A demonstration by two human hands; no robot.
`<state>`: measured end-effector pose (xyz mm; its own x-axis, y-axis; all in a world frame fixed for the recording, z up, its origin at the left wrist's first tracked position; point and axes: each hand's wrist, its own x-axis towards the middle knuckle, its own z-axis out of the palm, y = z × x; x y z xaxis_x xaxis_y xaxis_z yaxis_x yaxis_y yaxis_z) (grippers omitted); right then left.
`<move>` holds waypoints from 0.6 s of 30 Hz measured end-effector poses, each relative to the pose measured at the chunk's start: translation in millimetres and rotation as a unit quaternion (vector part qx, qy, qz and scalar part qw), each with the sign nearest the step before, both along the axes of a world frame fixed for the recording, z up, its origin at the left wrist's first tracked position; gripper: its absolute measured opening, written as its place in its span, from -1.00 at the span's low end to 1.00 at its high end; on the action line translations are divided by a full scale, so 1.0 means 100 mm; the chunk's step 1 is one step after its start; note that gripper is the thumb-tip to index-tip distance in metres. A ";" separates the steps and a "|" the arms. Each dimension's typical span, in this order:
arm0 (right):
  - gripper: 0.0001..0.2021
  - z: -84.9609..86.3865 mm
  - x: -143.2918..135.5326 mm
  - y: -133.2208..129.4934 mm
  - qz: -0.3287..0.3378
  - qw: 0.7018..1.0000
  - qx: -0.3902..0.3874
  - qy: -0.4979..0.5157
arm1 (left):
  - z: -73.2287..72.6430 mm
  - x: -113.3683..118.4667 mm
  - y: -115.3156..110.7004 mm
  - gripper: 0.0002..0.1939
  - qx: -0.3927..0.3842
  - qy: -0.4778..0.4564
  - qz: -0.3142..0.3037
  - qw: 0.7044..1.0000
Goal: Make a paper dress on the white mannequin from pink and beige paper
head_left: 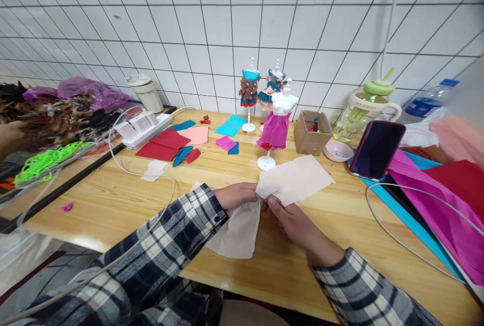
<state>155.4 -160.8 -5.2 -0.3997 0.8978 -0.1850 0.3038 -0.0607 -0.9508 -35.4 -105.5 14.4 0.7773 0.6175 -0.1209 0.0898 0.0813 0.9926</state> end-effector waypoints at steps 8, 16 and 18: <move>-0.55 0.02 0.04 0.01 0.018 0.999 -0.040 0.008 | 0.01 0.04 -0.02 -0.80 -0.007 0.003 -0.001 1.000; -0.56 -0.06 0.05 0.03 0.019 0.999 -0.035 0.016 | -0.05 0.02 0.02 -0.67 0.023 0.029 -0.034 0.999; -0.58 -0.08 0.06 0.05 0.024 0.999 -0.026 0.021 | -0.06 0.01 0.03 -0.64 0.032 0.038 -0.044 0.998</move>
<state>161.2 -156.2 -12.8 -0.4499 0.8670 -0.2143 0.2684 -0.0977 -0.9583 -34.1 -102.6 8.0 0.8193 0.5550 -0.1438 0.1694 0.0053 0.9855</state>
